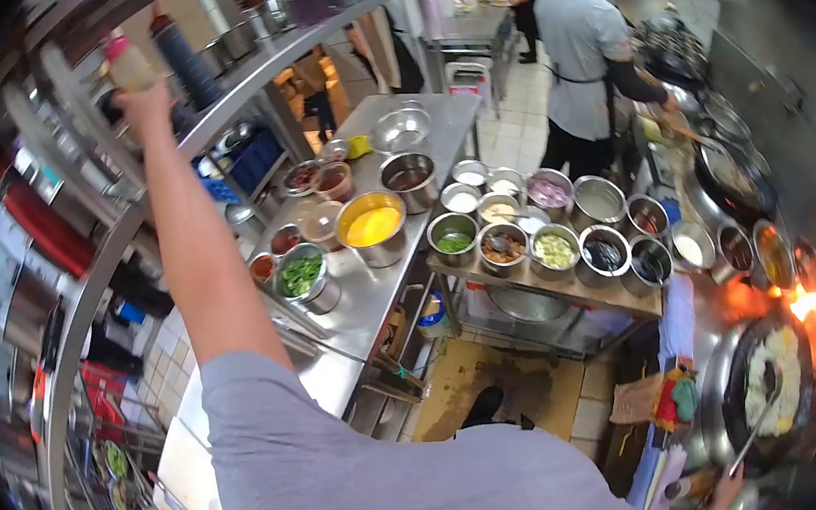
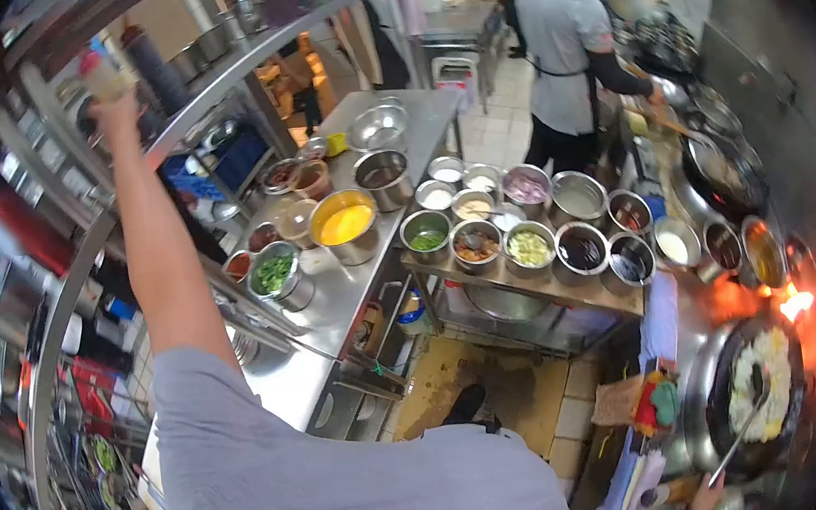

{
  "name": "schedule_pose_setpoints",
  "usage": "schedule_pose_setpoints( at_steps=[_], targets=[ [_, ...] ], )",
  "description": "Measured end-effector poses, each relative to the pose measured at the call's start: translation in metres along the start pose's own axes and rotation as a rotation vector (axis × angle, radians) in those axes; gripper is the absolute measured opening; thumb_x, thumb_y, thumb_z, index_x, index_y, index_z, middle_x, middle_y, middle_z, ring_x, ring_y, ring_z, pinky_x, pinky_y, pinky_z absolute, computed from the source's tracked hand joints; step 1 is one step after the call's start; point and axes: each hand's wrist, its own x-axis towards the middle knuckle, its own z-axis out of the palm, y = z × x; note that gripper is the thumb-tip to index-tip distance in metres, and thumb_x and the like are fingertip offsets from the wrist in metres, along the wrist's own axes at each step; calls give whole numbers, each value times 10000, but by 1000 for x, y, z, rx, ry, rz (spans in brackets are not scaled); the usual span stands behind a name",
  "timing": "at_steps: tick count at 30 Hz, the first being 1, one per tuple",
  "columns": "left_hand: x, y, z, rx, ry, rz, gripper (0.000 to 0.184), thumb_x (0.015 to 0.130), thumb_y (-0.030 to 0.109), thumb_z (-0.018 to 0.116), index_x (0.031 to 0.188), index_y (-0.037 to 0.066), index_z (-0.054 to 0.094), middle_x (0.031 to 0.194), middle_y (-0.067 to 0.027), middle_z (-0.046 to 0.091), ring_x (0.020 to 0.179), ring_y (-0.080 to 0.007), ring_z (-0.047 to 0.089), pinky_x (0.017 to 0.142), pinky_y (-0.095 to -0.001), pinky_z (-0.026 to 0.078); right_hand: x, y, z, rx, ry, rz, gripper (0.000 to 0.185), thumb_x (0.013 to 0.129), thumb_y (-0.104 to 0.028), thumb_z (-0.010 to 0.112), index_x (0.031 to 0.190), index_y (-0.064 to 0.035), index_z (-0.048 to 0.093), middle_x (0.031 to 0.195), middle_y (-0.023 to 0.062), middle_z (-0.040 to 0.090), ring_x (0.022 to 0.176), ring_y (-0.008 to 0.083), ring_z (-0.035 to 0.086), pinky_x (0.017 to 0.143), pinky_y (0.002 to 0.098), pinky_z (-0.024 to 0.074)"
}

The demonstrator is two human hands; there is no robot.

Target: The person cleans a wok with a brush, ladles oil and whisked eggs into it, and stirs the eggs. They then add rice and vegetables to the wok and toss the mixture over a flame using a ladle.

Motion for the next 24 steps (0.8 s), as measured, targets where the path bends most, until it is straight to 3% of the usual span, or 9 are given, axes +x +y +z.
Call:
schedule_pose_setpoints(
  at_steps=[1,3,5,8,10,13,16,19,24],
  targets=[
    [-11,4,-2,0,84,163,816,672,377,805,1236,-55,405,1171,-238,580,1025,-323,620,861,-379,498,-30,-66,-12,11,-114,162,505,908,-63,514,1389,24,386,1308,181,531,1175,223,504,1004,303,351],
    [-43,19,-12,-43,122,382,775,675,399,828,1210,-46,489,1122,-184,617,997,-273,616,896,-361,460,-31,-23,-7,118,-91,234,517,898,-80,547,1391,-20,403,1253,161,555,1065,244,558,922,300,414],
    [-128,68,-34,-482,-244,285,589,766,217,788,1223,-3,489,1079,-120,623,964,-194,609,773,-322,528,-59,-66,-17,140,-78,292,519,909,-90,535,1408,-74,393,1021,128,610,724,194,589,644,293,481],
    [-232,112,-42,-673,-641,234,552,823,172,739,1282,36,466,999,-78,636,919,-131,600,630,-247,548,-102,-133,-26,306,31,372,528,925,-122,530,1427,-124,366,673,31,540,379,82,340,336,254,271],
    [-305,138,-35,-724,-849,350,565,820,153,738,1323,81,491,979,-33,634,789,-96,589,631,-234,513,-109,-117,-22,381,152,221,497,932,-126,528,1411,-97,397,900,82,637,438,72,392,385,234,317],
    [-419,205,-26,-744,-1332,578,576,822,104,719,1339,11,483,1134,-54,619,929,-120,592,767,-230,466,-139,-225,-52,564,132,416,486,910,-106,556,1379,-51,440,1125,105,634,943,166,601,767,306,482],
    [-528,268,-3,-629,-1525,975,637,746,170,765,1326,97,511,1075,-173,666,930,-260,661,803,-359,502,-138,-185,-56,293,321,155,512,888,-175,590,1371,-68,461,1096,122,647,866,161,595,750,304,471],
    [-633,324,-5,-404,-1370,1443,545,768,282,727,1262,121,559,1047,-190,661,964,-361,635,807,-446,503,-153,-220,-83,181,281,336,528,889,-175,588,1392,-138,434,909,117,618,695,174,553,639,326,449],
    [-739,394,-33,-262,-1415,1730,436,761,277,704,1176,183,607,1058,-150,665,982,-331,637,822,-450,509,-174,-236,-100,163,332,345,555,903,-161,582,1422,-239,402,667,53,562,449,130,468,410,316,415]
  ],
)
